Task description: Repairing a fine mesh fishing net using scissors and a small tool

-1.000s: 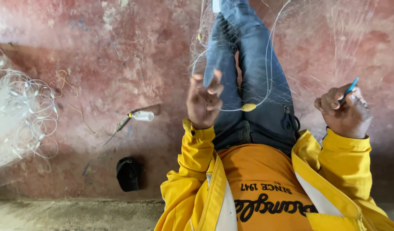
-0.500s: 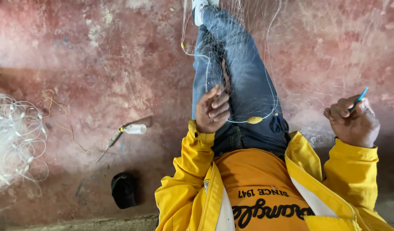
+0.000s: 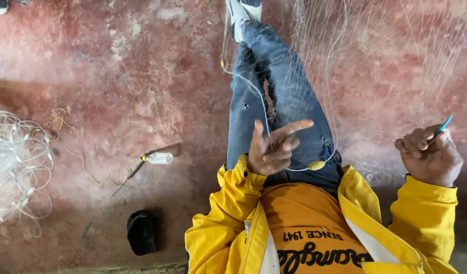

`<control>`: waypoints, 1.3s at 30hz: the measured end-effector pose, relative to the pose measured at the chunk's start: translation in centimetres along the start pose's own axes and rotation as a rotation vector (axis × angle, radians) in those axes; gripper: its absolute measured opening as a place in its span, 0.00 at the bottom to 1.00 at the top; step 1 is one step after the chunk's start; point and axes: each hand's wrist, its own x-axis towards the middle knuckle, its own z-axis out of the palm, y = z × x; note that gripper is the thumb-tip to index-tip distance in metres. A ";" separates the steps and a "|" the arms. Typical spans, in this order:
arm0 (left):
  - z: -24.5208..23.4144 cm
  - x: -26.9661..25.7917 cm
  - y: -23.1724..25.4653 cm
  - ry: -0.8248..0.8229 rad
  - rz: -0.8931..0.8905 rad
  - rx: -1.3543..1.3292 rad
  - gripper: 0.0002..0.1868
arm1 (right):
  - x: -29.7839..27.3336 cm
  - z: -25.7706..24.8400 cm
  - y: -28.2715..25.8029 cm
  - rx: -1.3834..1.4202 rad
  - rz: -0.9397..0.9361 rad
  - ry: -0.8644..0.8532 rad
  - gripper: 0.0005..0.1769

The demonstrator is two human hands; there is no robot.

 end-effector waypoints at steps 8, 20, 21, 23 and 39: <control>3.2 -1.1 4.9 0.081 0.060 0.570 0.14 | 0.1 1.7 -0.2 -0.015 0.046 -0.224 0.10; 8.0 -2.1 6.5 0.408 0.816 1.400 0.07 | 0.5 3.2 0.6 0.080 0.127 -0.319 0.08; 8.0 -2.0 6.5 0.274 0.845 1.204 0.05 | 0.5 3.1 0.7 0.084 0.126 -0.308 0.08; 7.3 -1.5 5.6 0.137 0.848 0.931 0.07 | 0.6 3.5 0.9 0.088 0.137 -0.314 0.08; 5.0 -0.5 2.0 0.272 0.399 0.234 0.09 | 1.8 3.2 2.0 0.032 0.162 -0.289 0.07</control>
